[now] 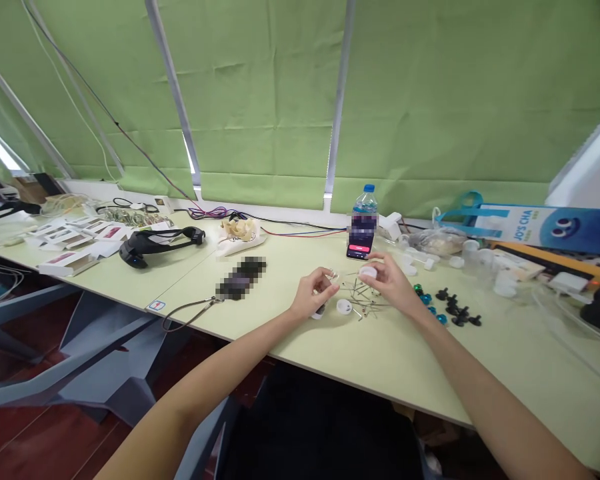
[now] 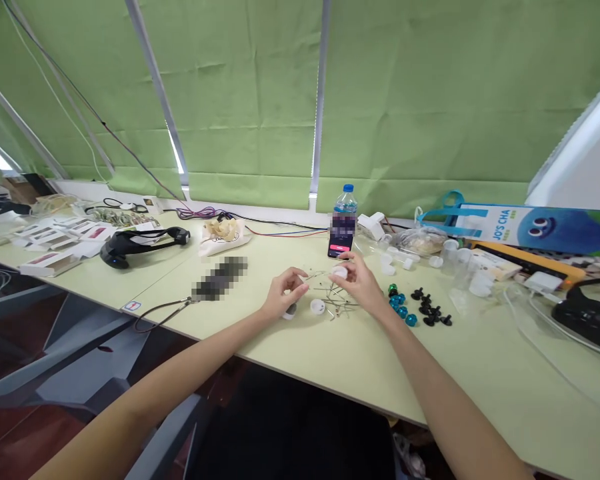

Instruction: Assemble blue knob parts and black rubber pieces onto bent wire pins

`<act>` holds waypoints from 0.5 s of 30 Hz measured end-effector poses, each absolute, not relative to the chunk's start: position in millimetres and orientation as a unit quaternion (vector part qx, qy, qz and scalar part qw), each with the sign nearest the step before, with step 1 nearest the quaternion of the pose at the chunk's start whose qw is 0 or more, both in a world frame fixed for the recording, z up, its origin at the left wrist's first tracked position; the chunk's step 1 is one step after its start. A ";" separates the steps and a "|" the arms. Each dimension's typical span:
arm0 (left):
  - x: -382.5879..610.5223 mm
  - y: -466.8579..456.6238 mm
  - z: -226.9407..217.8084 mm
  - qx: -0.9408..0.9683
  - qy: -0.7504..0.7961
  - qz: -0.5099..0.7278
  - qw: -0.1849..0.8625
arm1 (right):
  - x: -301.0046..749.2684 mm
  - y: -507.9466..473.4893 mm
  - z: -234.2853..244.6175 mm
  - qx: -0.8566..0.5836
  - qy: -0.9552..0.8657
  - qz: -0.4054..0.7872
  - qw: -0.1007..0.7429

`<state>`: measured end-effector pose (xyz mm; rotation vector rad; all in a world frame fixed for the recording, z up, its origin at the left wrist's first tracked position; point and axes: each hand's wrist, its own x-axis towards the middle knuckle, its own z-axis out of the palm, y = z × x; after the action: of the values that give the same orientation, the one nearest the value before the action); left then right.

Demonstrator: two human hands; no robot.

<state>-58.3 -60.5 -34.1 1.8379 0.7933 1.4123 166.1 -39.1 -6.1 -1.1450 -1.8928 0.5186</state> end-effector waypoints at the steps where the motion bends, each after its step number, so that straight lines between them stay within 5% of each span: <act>1: -58.1 -61.1 -33.9 0.715 0.305 0.533 0.335 | 157.9 -43.2 -4.5 -0.431 -0.767 0.227 0.417; 15: -37.5 -59.3 -33.4 0.777 0.302 0.487 0.261 | 139.5 -62.9 38.1 -0.352 -0.867 0.139 0.324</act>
<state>-37.5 -59.3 -33.4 2.1031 0.8179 1.3181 139.5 -62.9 38.1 -0.9229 -2.2756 0.3655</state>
